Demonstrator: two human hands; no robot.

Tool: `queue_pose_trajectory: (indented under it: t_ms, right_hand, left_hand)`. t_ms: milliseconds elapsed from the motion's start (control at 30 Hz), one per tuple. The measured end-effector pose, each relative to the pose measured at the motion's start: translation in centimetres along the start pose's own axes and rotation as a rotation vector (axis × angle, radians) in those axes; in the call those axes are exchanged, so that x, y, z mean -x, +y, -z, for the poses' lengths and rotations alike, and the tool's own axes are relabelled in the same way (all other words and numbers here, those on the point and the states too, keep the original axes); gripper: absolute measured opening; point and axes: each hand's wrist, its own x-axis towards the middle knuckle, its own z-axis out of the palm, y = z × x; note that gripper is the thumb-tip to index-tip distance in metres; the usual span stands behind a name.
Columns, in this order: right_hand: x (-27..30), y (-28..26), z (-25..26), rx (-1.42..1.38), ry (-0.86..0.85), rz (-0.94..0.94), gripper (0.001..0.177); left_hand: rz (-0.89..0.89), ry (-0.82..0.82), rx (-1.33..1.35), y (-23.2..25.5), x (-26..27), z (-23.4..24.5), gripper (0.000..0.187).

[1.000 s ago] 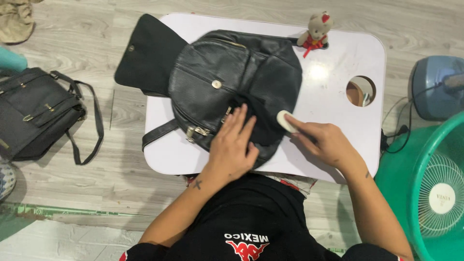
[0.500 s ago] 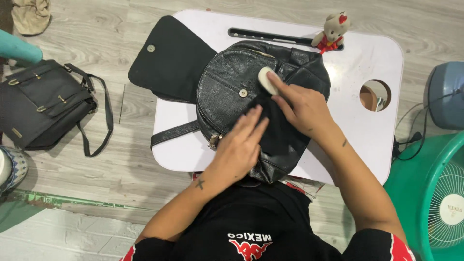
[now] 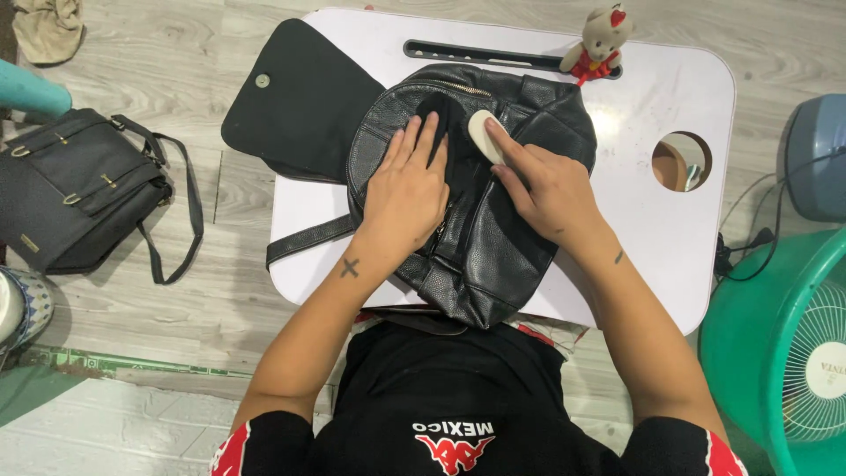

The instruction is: Cleaning and polishing a black leather backpack using a sponge applicator

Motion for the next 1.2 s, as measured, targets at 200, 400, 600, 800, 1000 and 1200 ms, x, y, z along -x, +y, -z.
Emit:
queue_pose_trajectory:
  t_ms: [200, 400, 600, 800, 1000, 1200]
  right_hand:
    - [0.0, 0.3, -0.3, -0.008, -0.04, -0.032, 0.047]
    - [-1.0, -0.6, 1.4, 0.045, -0.239, -0.112, 0.044]
    - [-5.0, -2.9, 3.1, 0.32, -0.442, -0.168, 0.044]
    - [-6.4, -6.9, 1.9, 0.159, -0.527, -0.066, 0.042]
    - [-7.4, -4.0, 2.1, 0.318, -0.39, -0.142, 0.04]
    - [-5.9, -7.7, 5.9, -0.075, -0.672, -0.11, 0.035]
  left_hand:
    - [-0.063, 0.011, 0.018, -1.3, 1.2, 0.3, 0.037]
    - [0.069, 0.102, 0.084, -0.7, 5.1, 4.1, 0.037]
    - [0.155, 0.303, 0.272, -0.6, 6.6, 2.9, 0.035]
    - [0.165, 0.406, 0.281, -0.7, 6.5, 2.0, 0.033]
    - [0.168, 0.415, 0.313, -0.5, 6.3, 2.3, 0.031]
    - [0.186, 0.389, 0.306, -0.6, 6.3, 2.5, 0.031]
